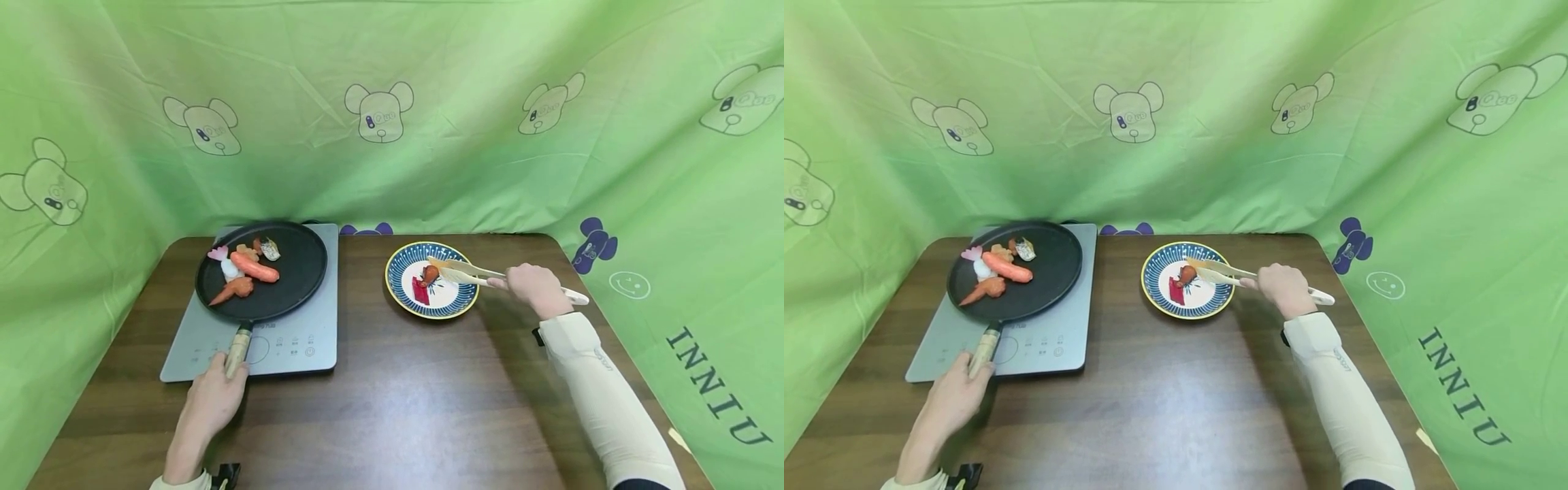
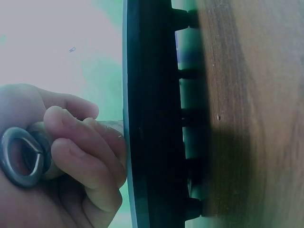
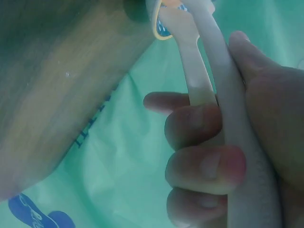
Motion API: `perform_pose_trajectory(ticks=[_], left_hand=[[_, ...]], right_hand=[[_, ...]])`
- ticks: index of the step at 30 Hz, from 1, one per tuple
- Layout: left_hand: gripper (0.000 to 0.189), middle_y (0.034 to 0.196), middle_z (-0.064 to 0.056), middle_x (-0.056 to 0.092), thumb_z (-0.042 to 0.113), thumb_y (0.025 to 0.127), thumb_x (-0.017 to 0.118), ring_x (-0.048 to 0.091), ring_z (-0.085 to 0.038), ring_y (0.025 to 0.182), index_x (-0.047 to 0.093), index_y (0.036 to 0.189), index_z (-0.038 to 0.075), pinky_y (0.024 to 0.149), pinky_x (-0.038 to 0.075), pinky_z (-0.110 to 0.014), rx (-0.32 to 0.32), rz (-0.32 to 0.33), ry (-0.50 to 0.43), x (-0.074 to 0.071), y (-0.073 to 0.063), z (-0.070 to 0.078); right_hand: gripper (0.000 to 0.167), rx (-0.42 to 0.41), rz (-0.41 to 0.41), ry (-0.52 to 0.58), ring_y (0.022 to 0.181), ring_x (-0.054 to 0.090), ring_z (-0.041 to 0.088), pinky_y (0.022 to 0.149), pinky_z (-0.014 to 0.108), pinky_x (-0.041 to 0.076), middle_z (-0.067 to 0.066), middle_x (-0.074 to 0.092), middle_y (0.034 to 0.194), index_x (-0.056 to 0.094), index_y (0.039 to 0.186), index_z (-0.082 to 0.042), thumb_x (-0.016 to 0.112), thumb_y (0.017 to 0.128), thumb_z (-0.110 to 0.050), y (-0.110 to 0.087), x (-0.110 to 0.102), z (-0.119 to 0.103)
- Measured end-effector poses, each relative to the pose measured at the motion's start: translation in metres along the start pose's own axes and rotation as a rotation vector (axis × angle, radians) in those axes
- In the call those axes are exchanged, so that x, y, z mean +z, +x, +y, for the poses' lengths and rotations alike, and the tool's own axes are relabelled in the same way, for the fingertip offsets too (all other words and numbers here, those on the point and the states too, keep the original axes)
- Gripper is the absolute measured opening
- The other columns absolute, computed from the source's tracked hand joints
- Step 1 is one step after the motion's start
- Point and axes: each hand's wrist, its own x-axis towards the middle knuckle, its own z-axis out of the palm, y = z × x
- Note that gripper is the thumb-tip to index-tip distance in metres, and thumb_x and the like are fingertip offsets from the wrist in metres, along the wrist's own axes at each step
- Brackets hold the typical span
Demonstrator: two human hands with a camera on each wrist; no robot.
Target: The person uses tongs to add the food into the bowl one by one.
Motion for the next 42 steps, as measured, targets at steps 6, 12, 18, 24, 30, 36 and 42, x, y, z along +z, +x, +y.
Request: perform_pose_trajectory(ticks=[6,12,18,24,30,36,42], left_hand=[[0.047,0.071,-0.012,0.044,0.037,0.097,0.04,0.044,-0.023,0.054,0.036,0.12,-0.003,0.046,0.034,-0.035,0.001,-0.001,0.004,-0.001,-0.001,0.001],[0.048,0.072,-0.013,0.045,0.039,0.098,0.039,0.045,-0.024,0.055,0.036,0.121,-0.003,0.046,0.034,-0.035,0.005,0.007,0.006,-0.002,0.0,0.001],[0.044,0.071,-0.012,0.045,0.037,0.097,0.04,0.045,-0.024,0.055,0.038,0.116,-0.003,0.046,0.034,-0.036,0.021,0.018,0.013,0.0,0.0,0.0],[0.045,0.07,-0.012,0.046,0.038,0.098,0.039,0.045,-0.024,0.054,0.038,0.115,-0.003,0.046,0.034,-0.036,0.034,0.041,0.02,-0.001,0.0,0.0],[0.045,0.071,-0.012,0.047,0.037,0.097,0.04,0.046,-0.025,0.056,0.038,0.118,-0.003,0.047,0.034,-0.036,0.026,0.036,0.02,0.0,0.0,-0.001],[0.047,0.072,-0.013,0.047,0.038,0.097,0.04,0.046,-0.025,0.056,0.037,0.12,-0.003,0.047,0.034,-0.036,0.018,0.033,0.015,0.001,0.0,-0.001],[0.046,0.072,-0.013,0.047,0.037,0.097,0.04,0.046,-0.025,0.056,0.038,0.119,-0.003,0.047,0.034,-0.036,0.024,0.044,0.018,0.001,0.0,-0.001]], right_hand=[[0.056,0.02,-0.067,-0.001,0.063,0.06,0.034,0.059,0.053,0.046,0.012,0.059,0.069,0.055,0.066,-0.009,0.048,0.091,-0.058,0.007,-0.001,-0.002],[0.05,0.003,-0.167,0.012,0.064,0.058,0.029,0.061,0.052,0.046,0.01,0.056,0.07,0.055,0.066,-0.009,0.052,0.091,-0.052,0.013,-0.001,-0.005],[0.046,-0.024,-0.091,-0.062,0.06,0.057,0.031,0.057,0.051,0.047,0.009,0.054,0.064,0.051,0.06,-0.01,0.055,0.092,-0.043,0.011,-0.003,-0.009],[0.044,-0.049,-0.054,-0.077,0.064,0.061,0.037,0.058,0.053,0.047,0.013,0.058,0.067,0.055,0.064,-0.009,0.056,0.092,-0.041,0.011,-0.005,-0.01],[0.048,-0.037,-0.092,-0.035,0.062,0.058,0.033,0.058,0.054,0.046,0.011,0.056,0.066,0.054,0.064,-0.01,0.051,0.094,-0.048,0.009,-0.003,-0.006],[0.054,-0.054,-0.086,0.018,0.061,0.056,0.026,0.06,0.05,0.045,0.005,0.054,0.066,0.056,0.069,-0.013,0.047,0.089,-0.062,0.008,0.002,-0.002],[0.051,-0.1,-0.026,-0.036,0.06,0.056,0.026,0.058,0.048,0.045,0.003,0.054,0.064,0.06,0.076,-0.014,0.056,0.083,-0.064,0.007,0.003,0.003]])
